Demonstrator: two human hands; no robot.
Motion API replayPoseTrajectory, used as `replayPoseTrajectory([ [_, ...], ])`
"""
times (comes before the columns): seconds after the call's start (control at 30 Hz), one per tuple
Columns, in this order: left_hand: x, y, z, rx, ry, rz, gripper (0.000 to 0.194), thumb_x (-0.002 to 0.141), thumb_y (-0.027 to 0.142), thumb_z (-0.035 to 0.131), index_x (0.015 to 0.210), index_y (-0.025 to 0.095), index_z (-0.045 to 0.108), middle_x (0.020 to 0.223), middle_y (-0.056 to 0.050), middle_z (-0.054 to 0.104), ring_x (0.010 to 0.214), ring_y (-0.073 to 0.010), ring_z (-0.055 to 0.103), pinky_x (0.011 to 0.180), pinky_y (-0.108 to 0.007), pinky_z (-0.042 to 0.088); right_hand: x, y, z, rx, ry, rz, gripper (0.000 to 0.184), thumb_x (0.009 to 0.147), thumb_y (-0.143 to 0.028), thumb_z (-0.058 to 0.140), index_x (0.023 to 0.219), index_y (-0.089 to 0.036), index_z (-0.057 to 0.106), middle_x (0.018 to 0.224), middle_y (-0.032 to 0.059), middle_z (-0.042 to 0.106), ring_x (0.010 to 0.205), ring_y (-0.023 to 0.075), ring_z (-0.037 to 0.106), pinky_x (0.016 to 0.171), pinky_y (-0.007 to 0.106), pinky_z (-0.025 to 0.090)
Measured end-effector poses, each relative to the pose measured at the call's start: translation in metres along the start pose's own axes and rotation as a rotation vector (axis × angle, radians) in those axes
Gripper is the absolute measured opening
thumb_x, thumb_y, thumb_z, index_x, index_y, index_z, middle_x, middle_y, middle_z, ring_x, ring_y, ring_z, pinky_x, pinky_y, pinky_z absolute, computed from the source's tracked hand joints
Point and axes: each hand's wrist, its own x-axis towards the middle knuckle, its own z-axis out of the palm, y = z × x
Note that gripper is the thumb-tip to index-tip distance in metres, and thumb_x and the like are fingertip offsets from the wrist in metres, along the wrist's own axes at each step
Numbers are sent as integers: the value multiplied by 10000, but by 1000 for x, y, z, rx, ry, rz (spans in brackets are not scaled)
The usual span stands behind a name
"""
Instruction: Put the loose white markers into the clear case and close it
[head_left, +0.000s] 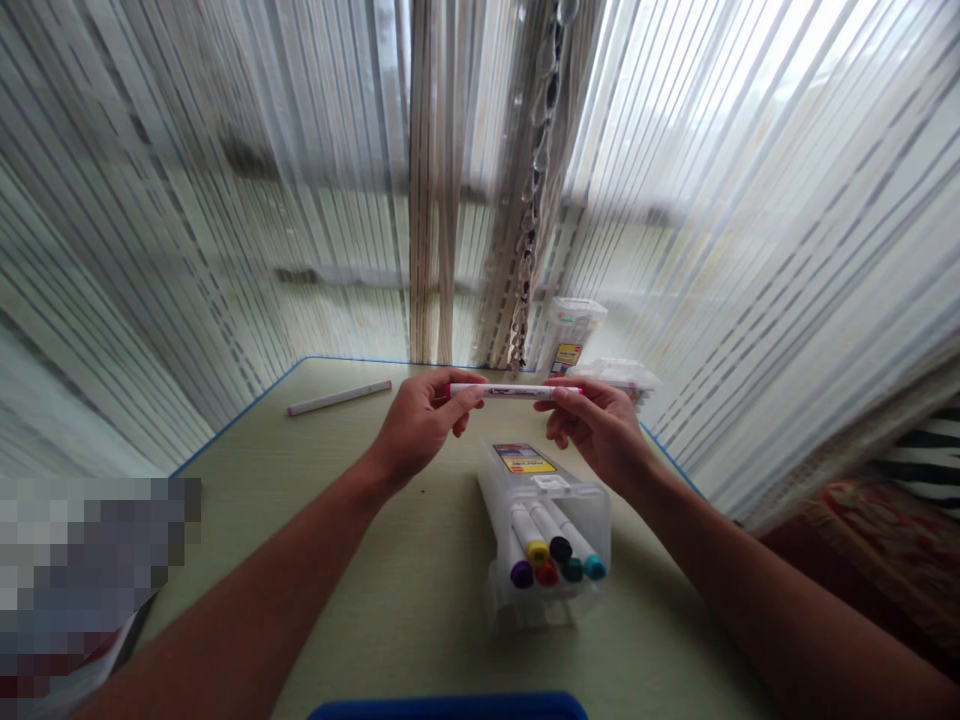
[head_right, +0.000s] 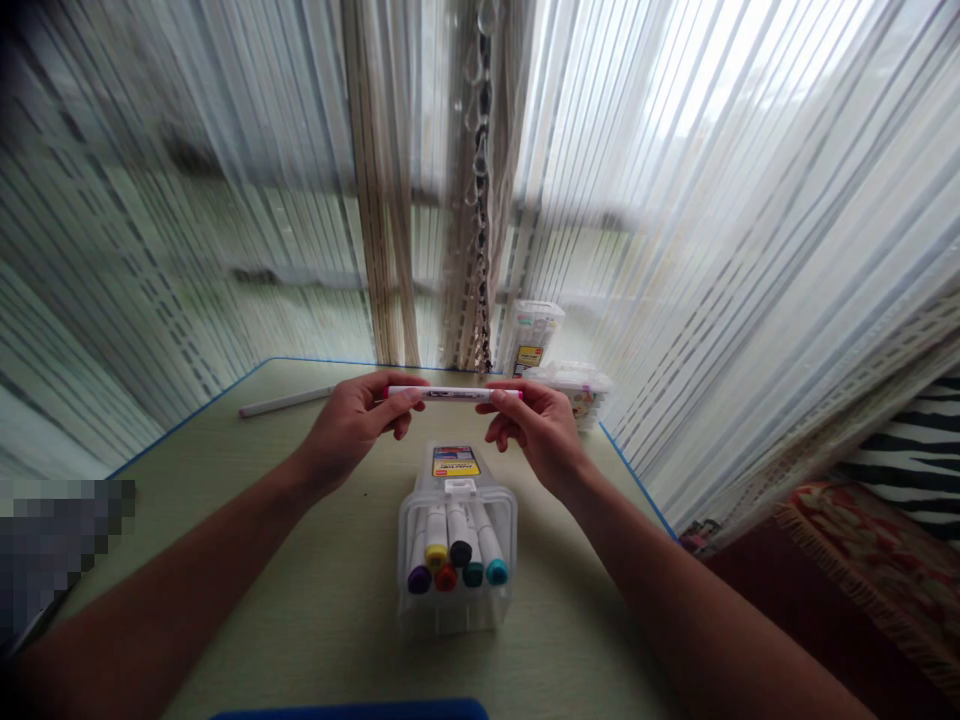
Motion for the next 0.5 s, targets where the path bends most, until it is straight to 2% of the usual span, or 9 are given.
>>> replayPoseTrajectory([
  [0.23, 0, -1, 0, -15, -24, -17, 292, 803, 324, 717, 992, 102, 709, 761, -53, 690, 512, -81, 520, 506, -235, 431, -2, 1, 1, -15, -17, -13, 239, 723, -328, 830, 876, -177, 727, 731, 44, 751, 458, 118, 628, 390, 208, 443],
  [0.5, -1, -1, 1, -9, -43, -24, 307, 805, 334, 725, 1004, 101, 711, 755, -53, 694, 510, -77, 511, 505, -232, 426, -2, 2, 1, -30, -17, -3, 270, 713, -339, 838, 894, -166, 738, 720, 51, 747, 454, 117, 625, 388, 207, 443],
])
